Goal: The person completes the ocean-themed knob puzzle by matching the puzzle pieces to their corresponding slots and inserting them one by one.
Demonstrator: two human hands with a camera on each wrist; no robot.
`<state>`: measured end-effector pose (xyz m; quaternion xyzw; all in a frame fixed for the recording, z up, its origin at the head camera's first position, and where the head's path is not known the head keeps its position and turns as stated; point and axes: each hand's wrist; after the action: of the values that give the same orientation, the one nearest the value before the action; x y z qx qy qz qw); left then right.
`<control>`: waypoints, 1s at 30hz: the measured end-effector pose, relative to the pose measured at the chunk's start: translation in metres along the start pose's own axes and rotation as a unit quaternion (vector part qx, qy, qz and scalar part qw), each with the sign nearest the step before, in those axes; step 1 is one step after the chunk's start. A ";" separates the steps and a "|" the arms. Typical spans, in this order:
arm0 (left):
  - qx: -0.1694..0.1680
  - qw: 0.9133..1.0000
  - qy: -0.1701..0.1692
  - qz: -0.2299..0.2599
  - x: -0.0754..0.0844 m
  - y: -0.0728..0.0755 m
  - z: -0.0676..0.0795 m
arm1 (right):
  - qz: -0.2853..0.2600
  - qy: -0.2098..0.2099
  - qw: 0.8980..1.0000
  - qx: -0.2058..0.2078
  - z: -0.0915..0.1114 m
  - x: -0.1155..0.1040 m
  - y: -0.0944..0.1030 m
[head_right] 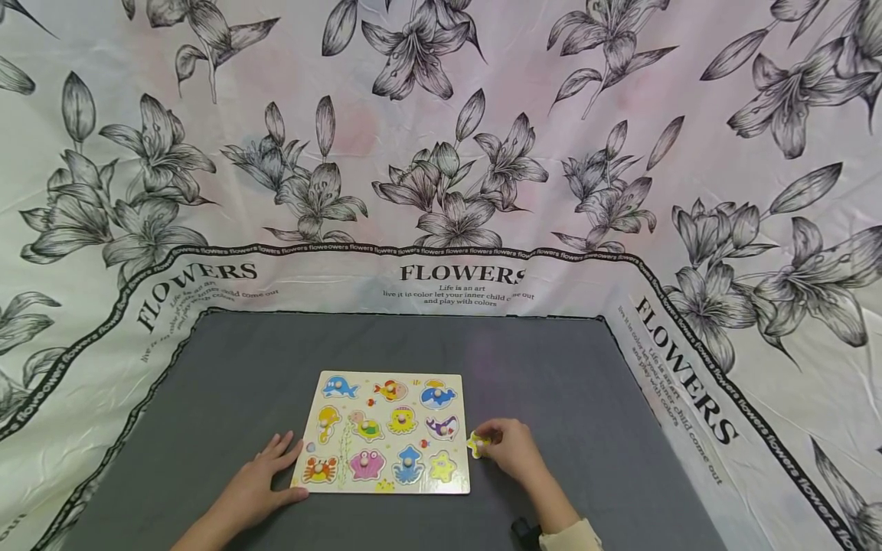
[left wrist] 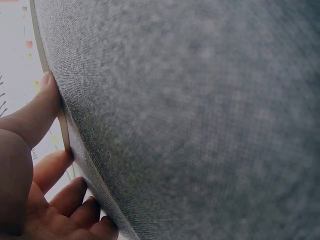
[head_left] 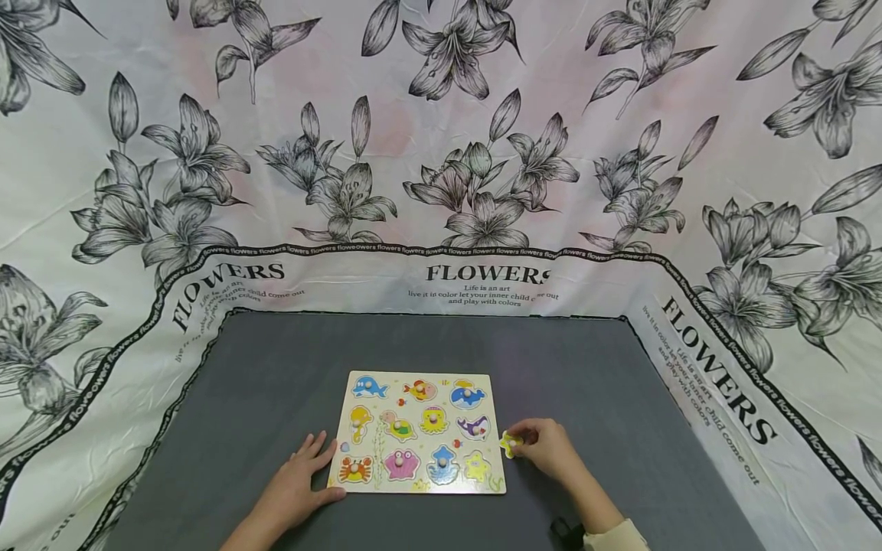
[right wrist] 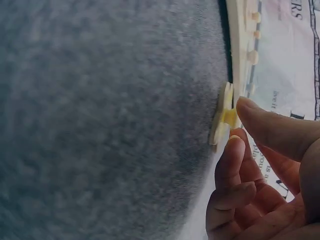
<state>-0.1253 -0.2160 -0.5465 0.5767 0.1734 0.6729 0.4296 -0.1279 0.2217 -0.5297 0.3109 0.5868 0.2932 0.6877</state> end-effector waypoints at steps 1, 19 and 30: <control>-0.001 1.000 0.000 0.000 0.000 0.000 0.000 | 0.000 0.001 1.000 -0.001 0.000 0.001 -0.001; -0.004 1.000 0.002 -0.006 0.001 0.005 -0.003 | -0.011 -0.001 0.999 0.035 0.000 -0.002 -0.004; -0.007 1.000 0.008 -0.004 0.000 0.006 -0.005 | -0.040 -0.007 0.999 0.026 0.005 -0.022 -0.002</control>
<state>-0.1317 -0.2184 -0.5434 0.5679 0.1748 0.6766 0.4348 -0.1260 0.2036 -0.5169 0.3070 0.6014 0.2482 0.6946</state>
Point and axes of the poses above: each hand's wrist, its own z-axis away from the middle knuckle, its own y-axis out of the back of the hand, x = y × z, and after that the axes turned 5 degrees about z, right-handed
